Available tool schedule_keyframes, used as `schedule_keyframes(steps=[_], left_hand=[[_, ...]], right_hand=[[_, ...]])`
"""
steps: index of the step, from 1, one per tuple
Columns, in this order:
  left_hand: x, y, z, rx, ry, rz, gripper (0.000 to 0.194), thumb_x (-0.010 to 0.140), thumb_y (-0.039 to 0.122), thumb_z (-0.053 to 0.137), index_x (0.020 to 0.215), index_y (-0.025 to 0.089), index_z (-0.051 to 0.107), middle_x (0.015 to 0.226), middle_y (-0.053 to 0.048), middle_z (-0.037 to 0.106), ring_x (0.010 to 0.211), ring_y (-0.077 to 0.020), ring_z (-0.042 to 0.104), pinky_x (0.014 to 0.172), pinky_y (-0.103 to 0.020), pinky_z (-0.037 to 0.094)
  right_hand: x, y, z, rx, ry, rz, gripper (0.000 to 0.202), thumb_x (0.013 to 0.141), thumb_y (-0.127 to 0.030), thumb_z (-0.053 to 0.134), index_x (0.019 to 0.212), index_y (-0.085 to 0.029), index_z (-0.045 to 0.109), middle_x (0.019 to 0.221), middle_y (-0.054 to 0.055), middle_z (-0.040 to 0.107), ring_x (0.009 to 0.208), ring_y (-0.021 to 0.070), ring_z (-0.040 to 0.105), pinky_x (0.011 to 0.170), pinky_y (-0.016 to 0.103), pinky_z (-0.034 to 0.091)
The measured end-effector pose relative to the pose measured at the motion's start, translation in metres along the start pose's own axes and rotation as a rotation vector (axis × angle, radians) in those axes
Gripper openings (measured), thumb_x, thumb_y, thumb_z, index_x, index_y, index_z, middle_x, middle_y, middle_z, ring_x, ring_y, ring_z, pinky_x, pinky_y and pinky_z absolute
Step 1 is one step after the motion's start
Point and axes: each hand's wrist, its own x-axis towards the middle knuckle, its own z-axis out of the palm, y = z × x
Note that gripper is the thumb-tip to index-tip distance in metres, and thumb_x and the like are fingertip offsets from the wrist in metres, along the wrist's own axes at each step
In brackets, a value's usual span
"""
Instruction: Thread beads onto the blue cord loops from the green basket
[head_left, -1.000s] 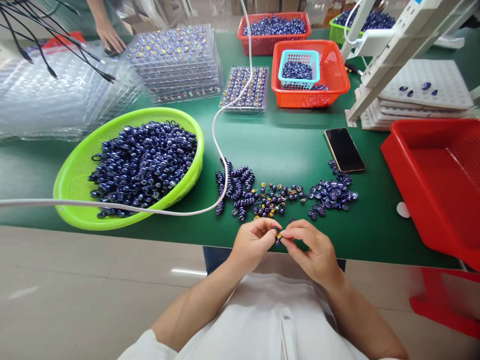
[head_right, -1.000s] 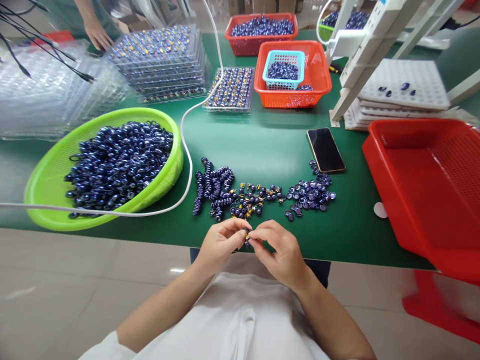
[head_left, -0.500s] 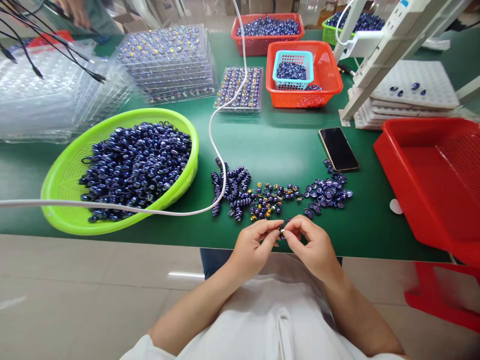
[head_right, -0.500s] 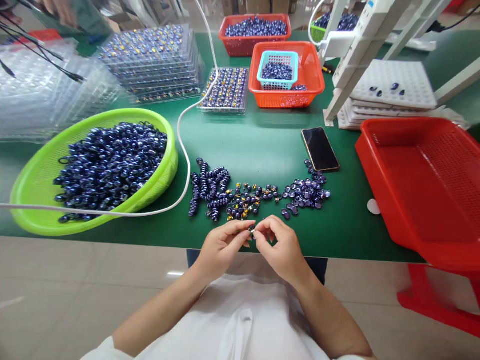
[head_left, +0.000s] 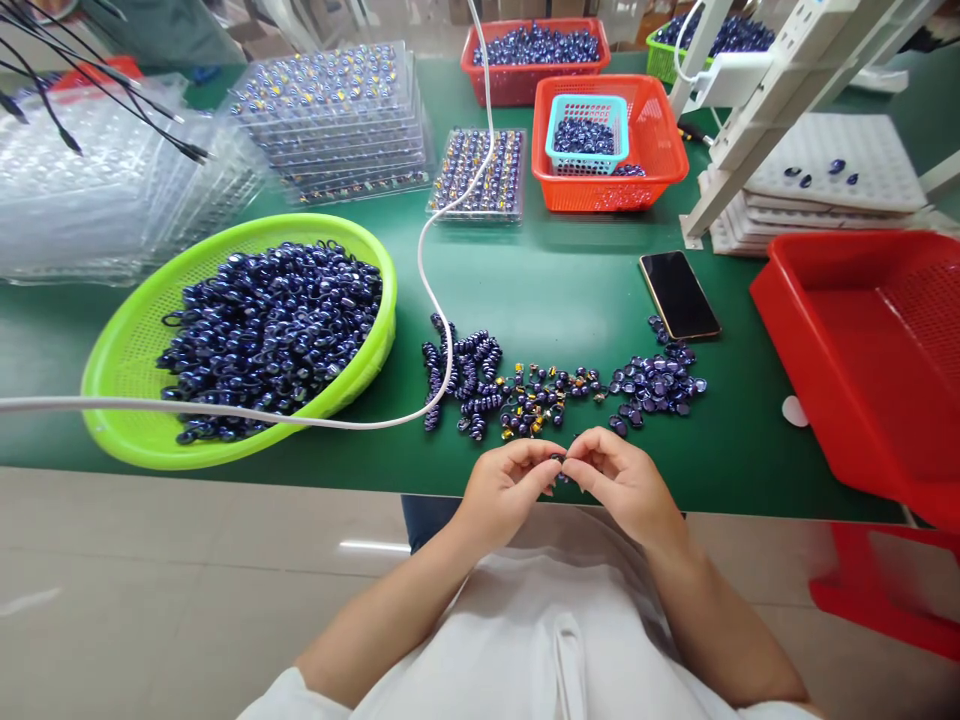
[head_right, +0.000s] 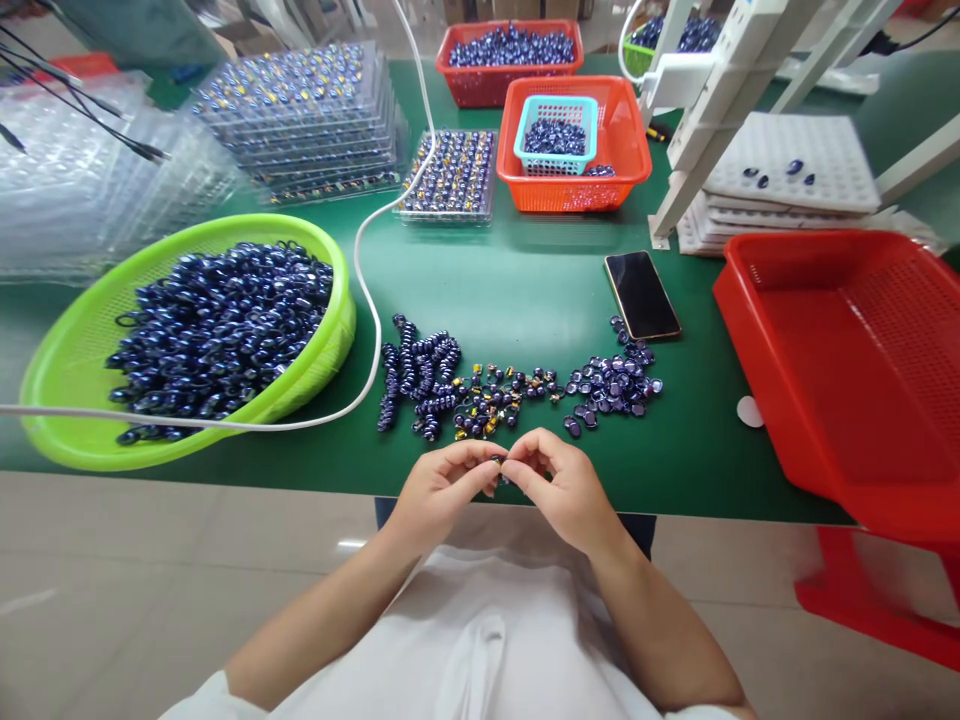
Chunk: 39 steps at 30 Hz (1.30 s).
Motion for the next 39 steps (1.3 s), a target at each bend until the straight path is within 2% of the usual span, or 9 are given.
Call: schedule_keyframes(steps=[3, 6, 8, 12, 18, 24, 30, 34, 39], left_hand=[[0.003, -0.001, -0.002, -0.168, -0.024, -0.080, 0.021, 0.076, 0.033, 0.075, 0.085, 0.013, 0.075, 0.069, -0.003, 0.068, 0.059, -0.0120, 0.058, 0.059, -0.024, 0.049], [0.006, -0.002, -0.005, -0.298, -0.032, -0.160, 0.024, 0.071, 0.033, 0.079, 0.082, 0.013, 0.075, 0.062, -0.002, 0.065, 0.055, -0.0107, 0.055, 0.055, -0.023, 0.045], [0.007, -0.002, -0.005, -0.355, -0.031, -0.224, 0.025, 0.068, 0.033, 0.080, 0.081, 0.012, 0.075, 0.061, -0.002, 0.065, 0.055, -0.0106, 0.055, 0.055, -0.023, 0.043], [0.008, 0.000, -0.005, -0.398, -0.033, -0.269, 0.026, 0.064, 0.031, 0.082, 0.080, 0.012, 0.076, 0.065, -0.004, 0.068, 0.054, -0.0102, 0.056, 0.054, -0.023, 0.043], [0.007, -0.002, -0.005, -0.355, -0.061, -0.204, 0.025, 0.068, 0.032, 0.082, 0.083, 0.012, 0.077, 0.066, -0.003, 0.069, 0.055, -0.0094, 0.055, 0.054, -0.022, 0.044], [0.000, 0.004, -0.006, -0.137, -0.004, -0.102, 0.021, 0.075, 0.030, 0.077, 0.089, 0.015, 0.078, 0.070, -0.003, 0.069, 0.061, -0.0115, 0.058, 0.059, -0.023, 0.049], [-0.004, -0.001, -0.008, 0.117, 0.010, 0.133, 0.019, 0.084, 0.024, 0.067, 0.097, 0.016, 0.079, 0.078, -0.005, 0.068, 0.066, -0.0129, 0.059, 0.059, -0.024, 0.047], [-0.006, -0.004, -0.009, 0.183, -0.034, 0.251, 0.021, 0.088, 0.022, 0.064, 0.102, 0.016, 0.078, 0.079, -0.007, 0.068, 0.070, -0.0149, 0.060, 0.062, -0.025, 0.048], [-0.007, -0.002, -0.010, 0.238, -0.043, 0.351, 0.021, 0.089, 0.018, 0.062, 0.104, 0.016, 0.077, 0.081, -0.007, 0.068, 0.072, -0.0159, 0.061, 0.064, -0.026, 0.048]], right_hand=[[-0.003, 0.004, -0.004, -0.084, -0.018, -0.206, 0.010, 0.095, -0.030, 0.058, 0.100, -0.025, 0.065, 0.084, 0.001, 0.061, 0.075, 0.0142, 0.060, 0.067, 0.025, 0.050], [-0.005, 0.005, -0.010, -0.276, -0.084, -0.530, 0.030, 0.097, -0.017, 0.048, 0.116, -0.032, 0.066, 0.095, 0.003, 0.060, 0.083, 0.0140, 0.061, 0.071, 0.027, 0.052], [-0.006, 0.004, -0.013, -0.444, -0.099, -0.693, 0.040, 0.095, -0.011, 0.048, 0.120, -0.037, 0.066, 0.101, 0.003, 0.060, 0.085, 0.0135, 0.061, 0.075, 0.029, 0.052], [-0.007, 0.003, -0.016, -0.700, -0.050, -0.835, 0.040, 0.092, -0.010, 0.056, 0.117, -0.038, 0.067, 0.103, 0.003, 0.064, 0.087, 0.0151, 0.062, 0.080, 0.033, 0.050], [-0.006, 0.007, -0.011, -0.582, -0.052, -0.830, 0.035, 0.090, -0.007, 0.057, 0.119, -0.026, 0.059, 0.101, 0.006, 0.069, 0.091, 0.0167, 0.066, 0.080, 0.034, 0.055], [-0.008, 0.011, -0.004, -0.539, 0.077, -0.744, 0.033, 0.088, -0.007, 0.057, 0.113, -0.027, 0.056, 0.098, 0.004, 0.072, 0.089, 0.0173, 0.070, 0.078, 0.032, 0.059], [-0.011, 0.008, -0.001, -0.431, 0.147, -0.710, 0.030, 0.089, -0.006, 0.059, 0.109, -0.028, 0.060, 0.100, 0.005, 0.070, 0.089, 0.0166, 0.069, 0.076, 0.030, 0.058], [-0.007, 0.005, 0.001, -0.397, 0.199, -0.766, 0.027, 0.088, -0.006, 0.061, 0.107, -0.025, 0.063, 0.090, 0.004, 0.065, 0.079, 0.0150, 0.064, 0.068, 0.028, 0.056], [-0.006, 0.005, 0.001, -0.401, 0.191, -0.774, 0.029, 0.086, -0.001, 0.062, 0.107, -0.022, 0.062, 0.091, 0.005, 0.064, 0.080, 0.0154, 0.061, 0.070, 0.029, 0.055]])
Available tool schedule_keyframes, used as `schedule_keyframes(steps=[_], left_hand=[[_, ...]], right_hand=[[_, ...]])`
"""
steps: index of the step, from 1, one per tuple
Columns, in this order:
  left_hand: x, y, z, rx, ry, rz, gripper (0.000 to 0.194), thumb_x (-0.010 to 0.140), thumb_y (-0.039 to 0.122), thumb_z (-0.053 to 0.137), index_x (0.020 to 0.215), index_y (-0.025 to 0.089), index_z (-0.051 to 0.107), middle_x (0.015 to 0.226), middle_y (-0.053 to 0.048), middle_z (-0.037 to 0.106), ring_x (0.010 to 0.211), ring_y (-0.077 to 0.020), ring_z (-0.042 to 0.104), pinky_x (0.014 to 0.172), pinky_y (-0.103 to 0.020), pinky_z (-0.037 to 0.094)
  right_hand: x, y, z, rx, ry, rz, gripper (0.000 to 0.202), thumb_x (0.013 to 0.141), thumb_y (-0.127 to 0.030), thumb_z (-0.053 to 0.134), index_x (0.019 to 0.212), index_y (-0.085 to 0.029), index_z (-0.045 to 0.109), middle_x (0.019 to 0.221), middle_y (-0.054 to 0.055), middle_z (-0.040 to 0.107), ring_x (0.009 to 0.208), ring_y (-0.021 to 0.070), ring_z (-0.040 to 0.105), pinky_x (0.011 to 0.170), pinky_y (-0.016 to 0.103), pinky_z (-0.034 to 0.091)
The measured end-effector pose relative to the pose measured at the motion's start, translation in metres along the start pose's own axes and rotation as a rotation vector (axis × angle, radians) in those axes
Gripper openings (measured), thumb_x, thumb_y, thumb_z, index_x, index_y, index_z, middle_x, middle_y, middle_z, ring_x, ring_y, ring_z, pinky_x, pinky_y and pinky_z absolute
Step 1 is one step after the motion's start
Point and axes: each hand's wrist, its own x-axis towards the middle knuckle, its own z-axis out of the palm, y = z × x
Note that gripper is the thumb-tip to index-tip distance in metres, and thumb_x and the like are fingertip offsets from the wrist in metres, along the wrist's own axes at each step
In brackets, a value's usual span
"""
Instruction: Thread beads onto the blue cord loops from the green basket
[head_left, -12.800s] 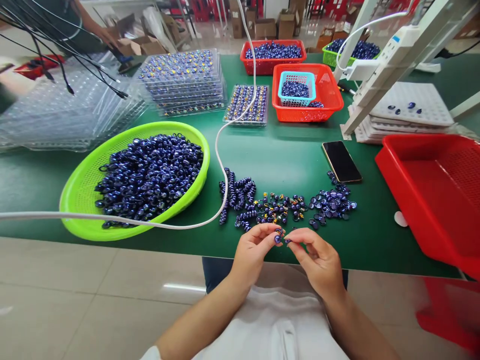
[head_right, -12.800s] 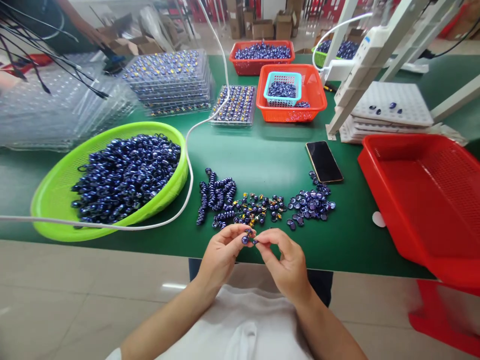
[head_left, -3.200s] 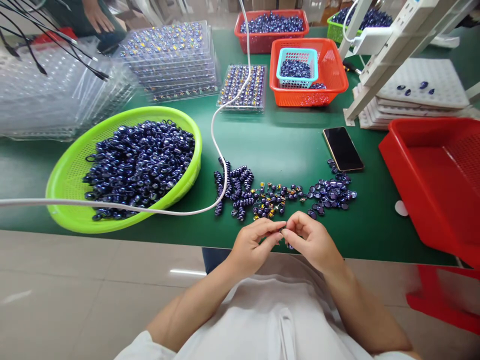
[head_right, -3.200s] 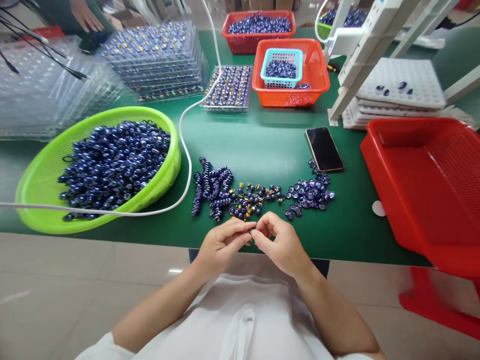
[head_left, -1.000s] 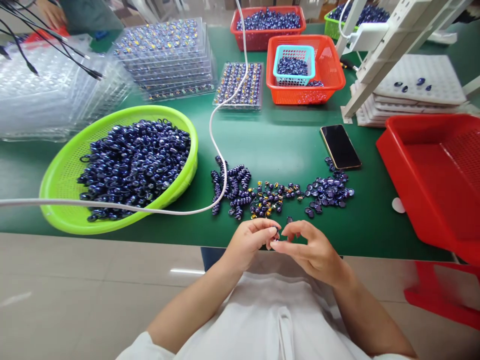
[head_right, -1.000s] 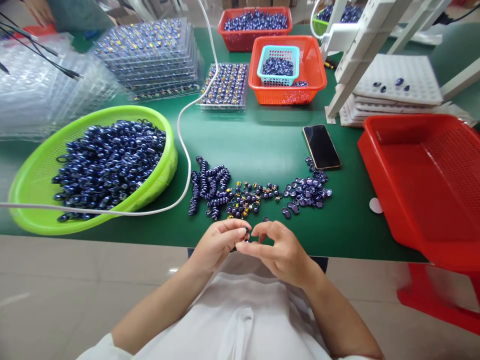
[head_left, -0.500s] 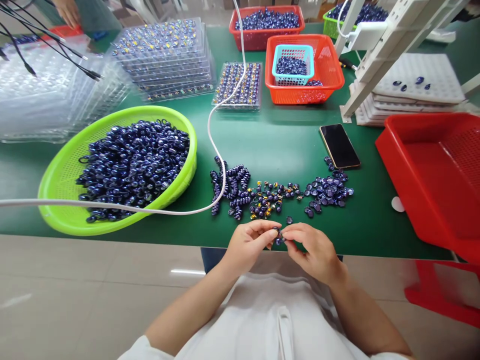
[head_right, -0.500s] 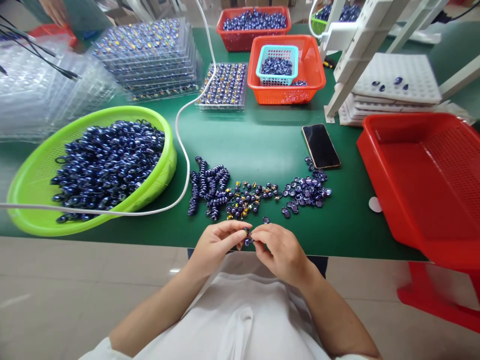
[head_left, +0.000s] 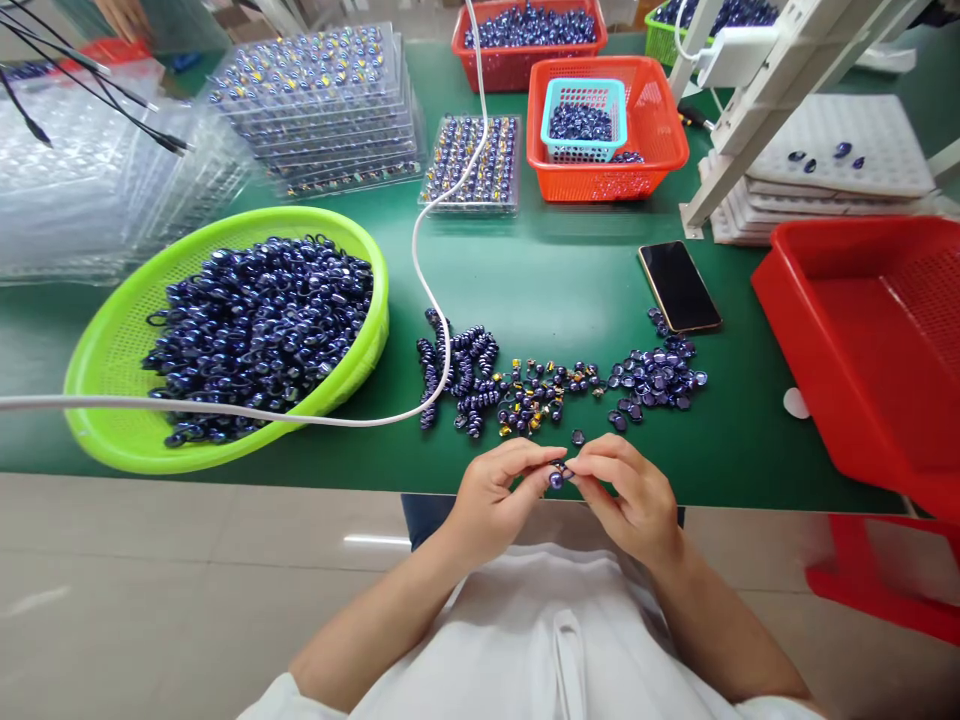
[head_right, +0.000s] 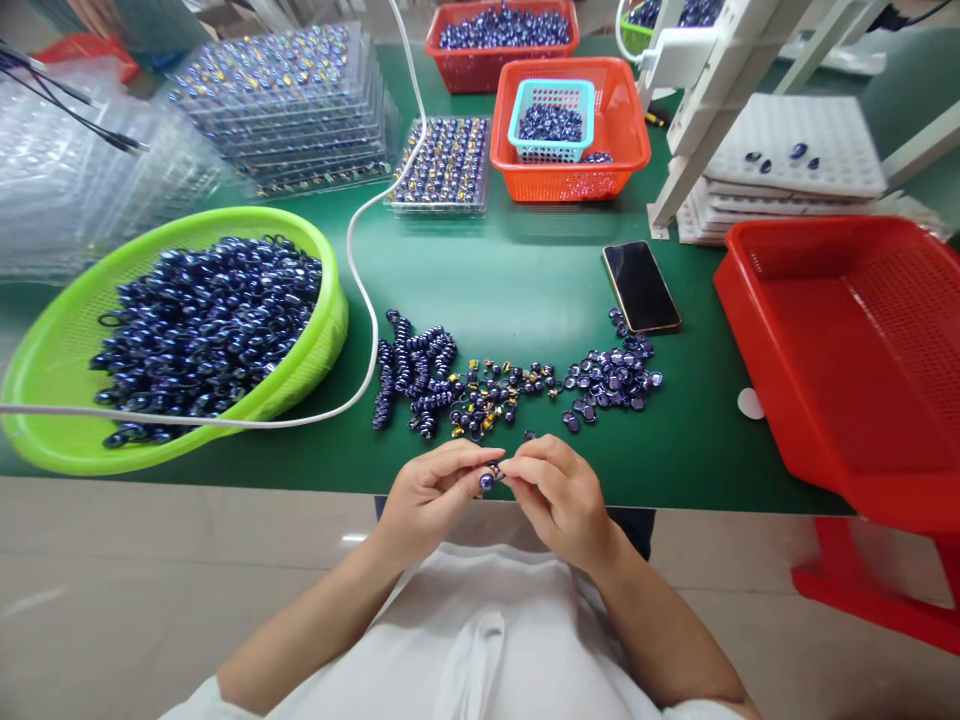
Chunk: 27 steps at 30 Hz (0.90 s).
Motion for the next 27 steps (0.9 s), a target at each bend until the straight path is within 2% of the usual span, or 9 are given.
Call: schedule_keyframes(steps=[13, 20, 22, 27], left_hand=[[0.002, 0.001, 0.001, 0.118, 0.000, 0.162, 0.022, 0.089, 0.010, 0.059, 0.105, 0.013, 0.074, 0.080, -0.007, 0.069, 0.074, -0.0151, 0.063, 0.067, -0.025, 0.049], [0.001, -0.002, 0.004, 0.160, -0.002, 0.244, 0.026, 0.089, 0.006, 0.057, 0.109, 0.013, 0.071, 0.084, -0.008, 0.067, 0.075, -0.0146, 0.063, 0.066, -0.026, 0.051], [0.002, -0.001, 0.004, 0.164, 0.012, 0.247, 0.025, 0.089, 0.006, 0.058, 0.109, 0.014, 0.072, 0.083, -0.007, 0.067, 0.074, -0.0140, 0.063, 0.066, -0.025, 0.051], [0.001, -0.002, 0.008, 0.157, 0.074, 0.254, 0.025, 0.088, 0.007, 0.060, 0.108, 0.017, 0.072, 0.086, -0.007, 0.071, 0.077, -0.0145, 0.066, 0.068, -0.025, 0.054]], right_hand=[[-0.002, 0.001, 0.001, -0.090, -0.007, 0.016, 0.027, 0.086, -0.002, 0.061, 0.105, -0.021, 0.059, 0.092, 0.005, 0.066, 0.087, 0.0167, 0.064, 0.077, 0.030, 0.055], [-0.003, -0.003, 0.002, -0.190, -0.020, 0.022, 0.025, 0.087, -0.003, 0.059, 0.105, -0.020, 0.059, 0.094, 0.007, 0.065, 0.087, 0.0173, 0.064, 0.075, 0.030, 0.055], [-0.001, -0.005, 0.003, -0.165, -0.002, 0.063, 0.023, 0.088, -0.005, 0.059, 0.105, -0.021, 0.059, 0.093, 0.006, 0.065, 0.086, 0.0164, 0.064, 0.073, 0.028, 0.054], [0.003, -0.010, 0.007, -0.040, 0.038, 0.291, 0.012, 0.088, -0.010, 0.059, 0.094, -0.021, 0.062, 0.085, 0.001, 0.063, 0.067, 0.0108, 0.060, 0.062, 0.023, 0.051]])
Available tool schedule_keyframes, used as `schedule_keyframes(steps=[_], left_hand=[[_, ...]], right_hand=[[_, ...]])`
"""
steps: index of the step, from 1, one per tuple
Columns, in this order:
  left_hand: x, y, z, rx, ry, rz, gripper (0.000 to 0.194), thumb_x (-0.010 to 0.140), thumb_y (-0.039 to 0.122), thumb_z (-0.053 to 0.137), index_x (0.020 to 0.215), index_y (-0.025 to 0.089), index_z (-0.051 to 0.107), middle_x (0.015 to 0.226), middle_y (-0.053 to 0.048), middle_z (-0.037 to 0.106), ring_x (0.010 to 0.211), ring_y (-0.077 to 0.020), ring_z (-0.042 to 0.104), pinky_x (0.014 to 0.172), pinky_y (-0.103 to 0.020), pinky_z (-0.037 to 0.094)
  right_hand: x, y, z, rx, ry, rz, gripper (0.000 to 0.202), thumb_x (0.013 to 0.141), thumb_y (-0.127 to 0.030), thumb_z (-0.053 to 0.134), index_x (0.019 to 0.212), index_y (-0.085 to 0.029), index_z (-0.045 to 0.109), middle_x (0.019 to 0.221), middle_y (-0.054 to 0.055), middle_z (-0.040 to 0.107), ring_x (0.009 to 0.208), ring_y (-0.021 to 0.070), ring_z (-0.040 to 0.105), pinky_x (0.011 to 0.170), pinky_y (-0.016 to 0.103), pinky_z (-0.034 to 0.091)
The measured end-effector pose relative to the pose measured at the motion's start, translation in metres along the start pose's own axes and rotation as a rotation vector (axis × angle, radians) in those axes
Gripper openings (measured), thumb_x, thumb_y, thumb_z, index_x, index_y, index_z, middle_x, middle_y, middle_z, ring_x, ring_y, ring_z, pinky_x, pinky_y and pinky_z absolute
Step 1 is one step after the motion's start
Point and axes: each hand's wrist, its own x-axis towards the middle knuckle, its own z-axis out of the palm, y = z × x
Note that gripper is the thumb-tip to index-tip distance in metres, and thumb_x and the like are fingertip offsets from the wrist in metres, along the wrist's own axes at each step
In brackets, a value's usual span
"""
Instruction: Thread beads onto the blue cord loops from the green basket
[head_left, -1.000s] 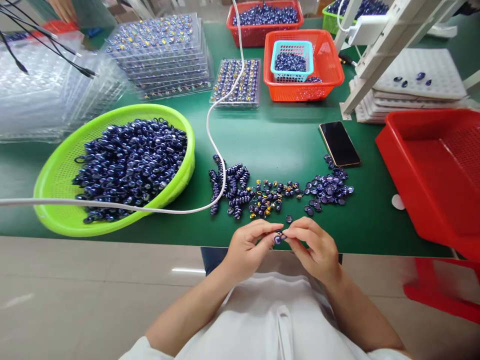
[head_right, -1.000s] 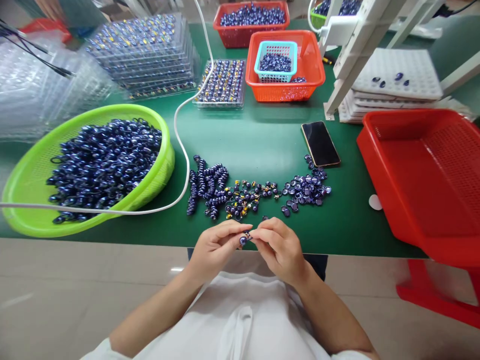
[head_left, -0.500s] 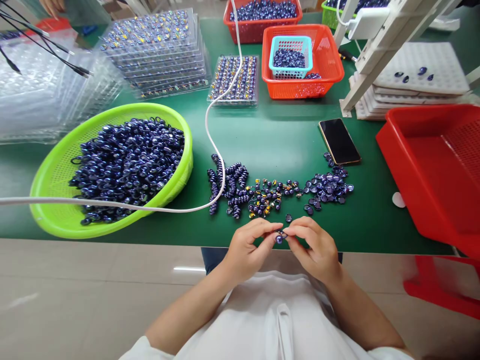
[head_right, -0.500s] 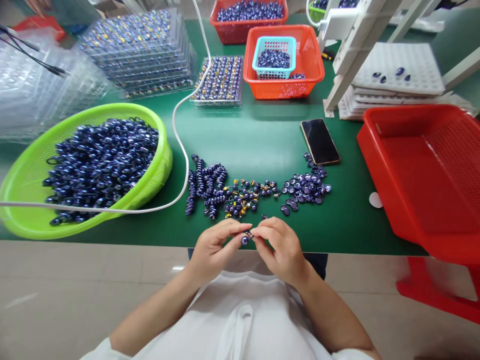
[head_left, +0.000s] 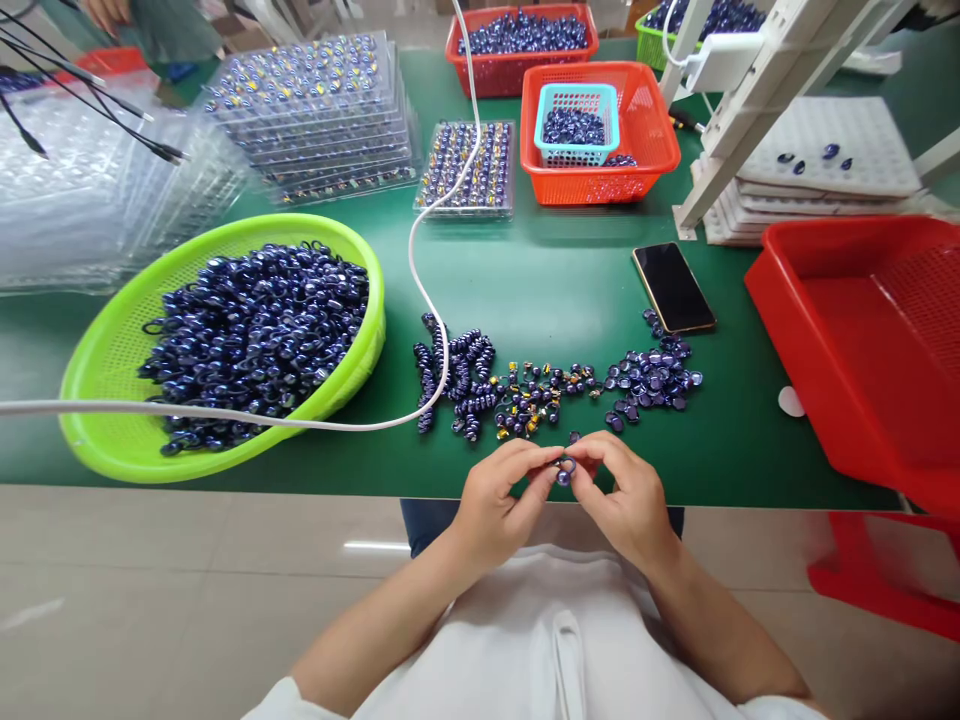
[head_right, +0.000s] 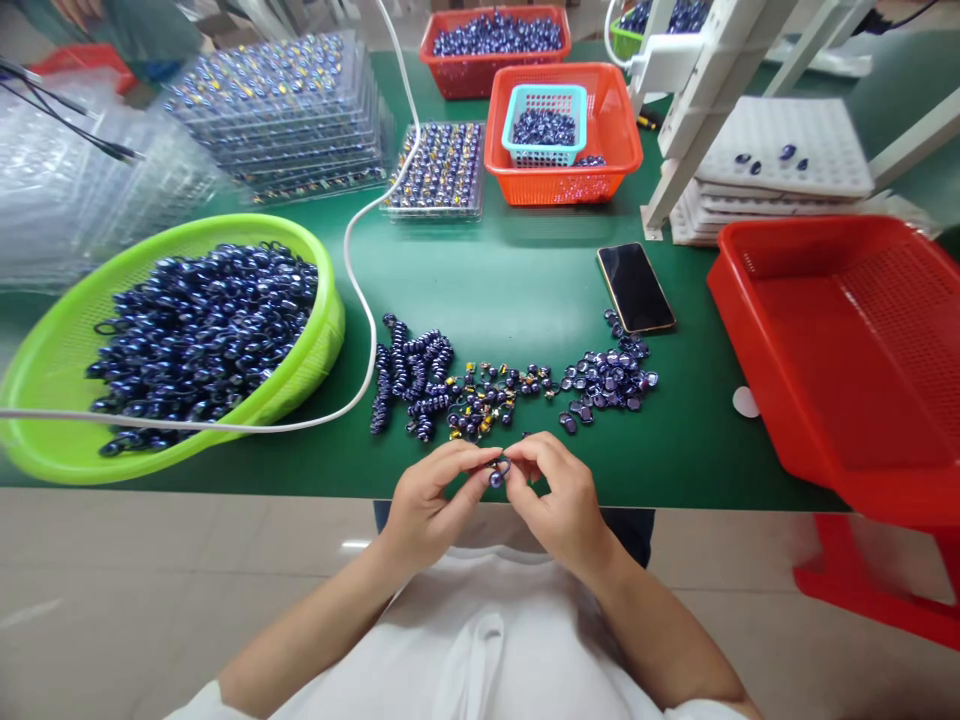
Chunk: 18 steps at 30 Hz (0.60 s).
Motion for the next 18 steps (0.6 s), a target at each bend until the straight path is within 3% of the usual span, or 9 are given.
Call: schedule_keyframes(steps=[7, 18], left_hand=[[-0.007, -0.005, 0.004, -0.092, 0.029, -0.256, 0.015, 0.087, 0.017, 0.065, 0.101, 0.016, 0.071, 0.091, -0.007, 0.075, 0.078, -0.0171, 0.071, 0.072, -0.027, 0.058], [-0.006, -0.003, 0.006, -0.009, 0.030, -0.116, 0.010, 0.088, 0.013, 0.063, 0.094, 0.017, 0.070, 0.083, -0.005, 0.072, 0.074, -0.0151, 0.066, 0.068, -0.025, 0.053]], right_hand=[[-0.001, -0.004, 0.006, 0.054, 0.016, 0.069, 0.012, 0.087, -0.011, 0.057, 0.087, -0.021, 0.063, 0.079, -0.001, 0.062, 0.063, 0.0095, 0.057, 0.056, 0.021, 0.047], [-0.004, 0.000, 0.011, 0.195, -0.038, 0.239, 0.008, 0.088, -0.018, 0.057, 0.085, -0.020, 0.064, 0.075, 0.000, 0.061, 0.063, 0.0115, 0.057, 0.057, 0.022, 0.049]])
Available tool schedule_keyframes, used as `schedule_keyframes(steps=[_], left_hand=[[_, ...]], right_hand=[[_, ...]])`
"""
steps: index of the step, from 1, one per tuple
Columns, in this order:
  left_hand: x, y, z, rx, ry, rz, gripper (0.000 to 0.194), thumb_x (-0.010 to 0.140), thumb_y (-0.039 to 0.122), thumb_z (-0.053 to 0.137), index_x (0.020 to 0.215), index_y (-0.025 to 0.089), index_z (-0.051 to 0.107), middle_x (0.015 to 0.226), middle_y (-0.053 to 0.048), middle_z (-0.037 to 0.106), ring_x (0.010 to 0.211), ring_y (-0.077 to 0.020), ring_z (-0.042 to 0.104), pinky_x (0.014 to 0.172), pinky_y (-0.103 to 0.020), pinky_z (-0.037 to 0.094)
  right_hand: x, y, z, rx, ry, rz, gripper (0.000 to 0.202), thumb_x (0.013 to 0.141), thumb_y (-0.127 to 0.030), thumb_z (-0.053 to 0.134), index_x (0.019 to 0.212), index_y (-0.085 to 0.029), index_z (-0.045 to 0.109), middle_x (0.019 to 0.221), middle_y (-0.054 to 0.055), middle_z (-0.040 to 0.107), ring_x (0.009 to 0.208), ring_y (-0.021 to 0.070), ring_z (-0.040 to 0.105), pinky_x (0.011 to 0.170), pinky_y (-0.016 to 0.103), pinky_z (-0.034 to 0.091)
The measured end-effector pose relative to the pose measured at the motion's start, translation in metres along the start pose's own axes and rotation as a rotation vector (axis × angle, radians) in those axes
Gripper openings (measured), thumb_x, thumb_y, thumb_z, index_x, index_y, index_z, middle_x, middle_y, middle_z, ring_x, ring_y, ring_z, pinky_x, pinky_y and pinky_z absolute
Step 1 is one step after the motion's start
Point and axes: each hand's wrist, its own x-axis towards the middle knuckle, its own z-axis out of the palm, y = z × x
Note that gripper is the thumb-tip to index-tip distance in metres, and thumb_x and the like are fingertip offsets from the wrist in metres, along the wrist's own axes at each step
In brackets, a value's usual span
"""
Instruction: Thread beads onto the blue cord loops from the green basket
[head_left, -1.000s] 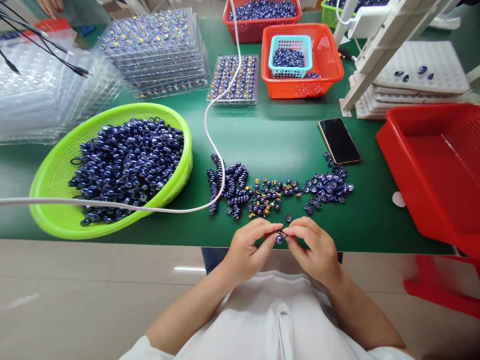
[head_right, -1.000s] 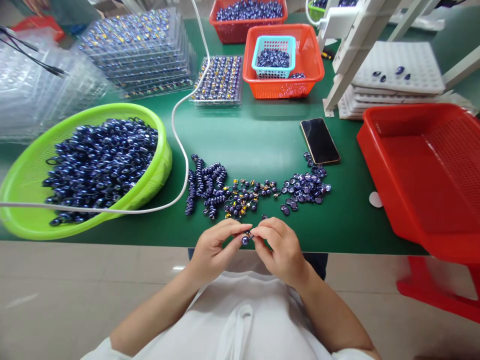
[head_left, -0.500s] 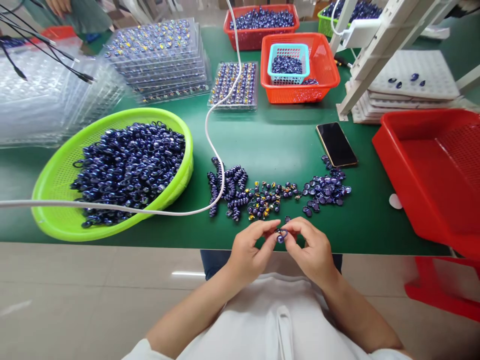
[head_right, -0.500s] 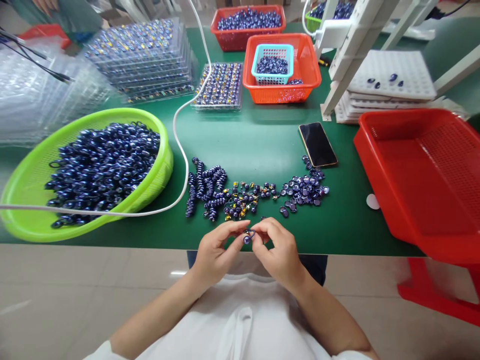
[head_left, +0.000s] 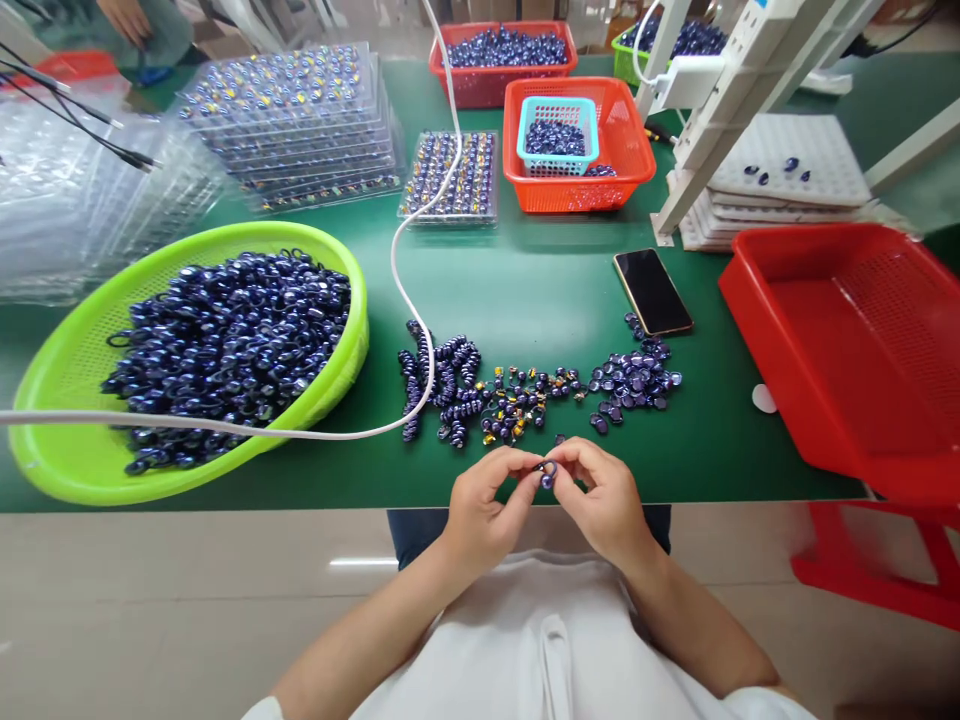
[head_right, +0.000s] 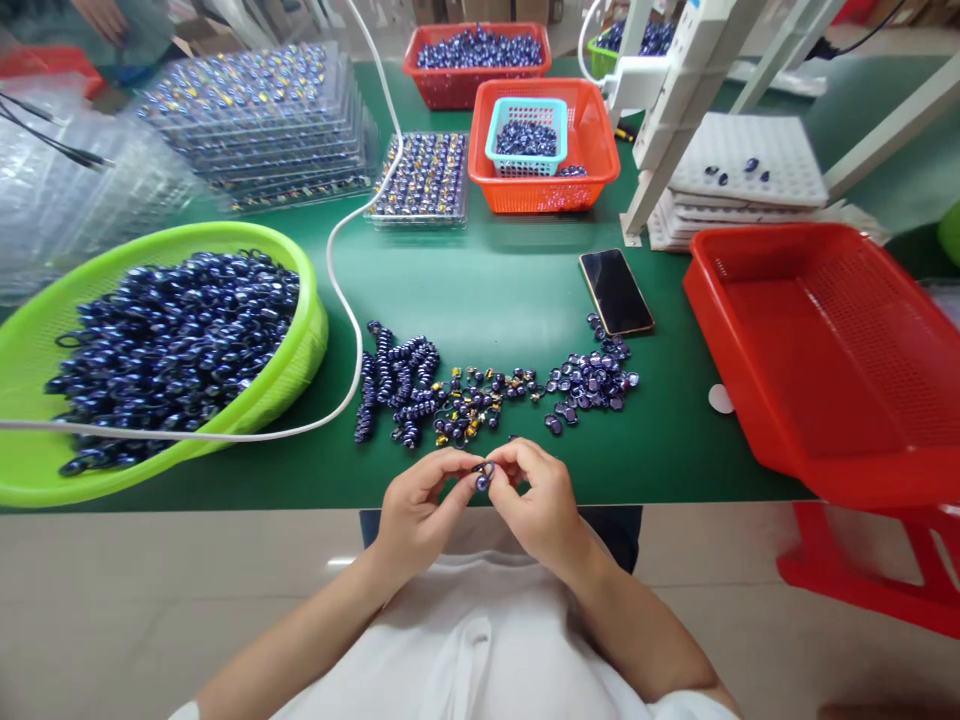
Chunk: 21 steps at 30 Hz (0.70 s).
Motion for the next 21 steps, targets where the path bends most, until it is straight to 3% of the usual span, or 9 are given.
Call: schedule_keyframes(steps=[3, 7, 12, 17, 21], left_hand=[[0.002, -0.001, 0.000, 0.022, -0.027, 0.022, 0.010, 0.087, 0.012, 0.063, 0.094, 0.017, 0.070, 0.082, -0.004, 0.072, 0.071, -0.0141, 0.066, 0.066, -0.023, 0.052], [0.004, -0.001, 0.001, 0.030, -0.125, 0.012, 0.010, 0.087, 0.014, 0.063, 0.094, 0.016, 0.070, 0.081, -0.005, 0.073, 0.072, -0.0150, 0.067, 0.067, -0.025, 0.053], [0.006, -0.006, 0.004, -0.043, -0.090, -0.149, 0.011, 0.088, 0.020, 0.063, 0.094, 0.015, 0.070, 0.084, -0.007, 0.074, 0.073, -0.0167, 0.069, 0.070, -0.027, 0.055], [0.010, -0.007, 0.004, -0.141, -0.065, -0.246, 0.013, 0.088, 0.024, 0.064, 0.094, 0.015, 0.071, 0.082, -0.006, 0.074, 0.071, -0.0163, 0.069, 0.066, -0.026, 0.055], [0.011, -0.004, 0.001, -0.202, -0.028, -0.326, 0.014, 0.088, 0.027, 0.066, 0.093, 0.016, 0.071, 0.082, -0.005, 0.072, 0.070, -0.0146, 0.067, 0.066, -0.024, 0.055]], right_hand=[[0.001, 0.002, -0.010, -0.017, -0.068, 0.018, 0.011, 0.090, -0.019, 0.056, 0.085, -0.019, 0.066, 0.074, 0.000, 0.062, 0.063, 0.0117, 0.057, 0.057, 0.023, 0.048], [0.005, 0.008, -0.040, -0.135, -0.200, -0.063, 0.012, 0.092, -0.021, 0.058, 0.090, -0.021, 0.069, 0.081, 0.001, 0.066, 0.069, 0.0126, 0.060, 0.062, 0.024, 0.048], [0.014, 0.027, -0.072, -0.476, 0.054, -0.123, 0.012, 0.094, -0.024, 0.059, 0.101, -0.022, 0.069, 0.094, 0.005, 0.065, 0.084, 0.0175, 0.063, 0.072, 0.030, 0.050], [0.023, 0.041, -0.072, -0.779, 0.035, -0.225, 0.012, 0.093, -0.025, 0.060, 0.101, -0.020, 0.067, 0.091, 0.007, 0.062, 0.087, 0.0228, 0.061, 0.075, 0.036, 0.051], [0.024, 0.043, -0.070, -0.804, 0.030, -0.242, 0.006, 0.091, -0.021, 0.059, 0.095, -0.020, 0.063, 0.090, 0.007, 0.062, 0.086, 0.0232, 0.061, 0.075, 0.036, 0.051]])
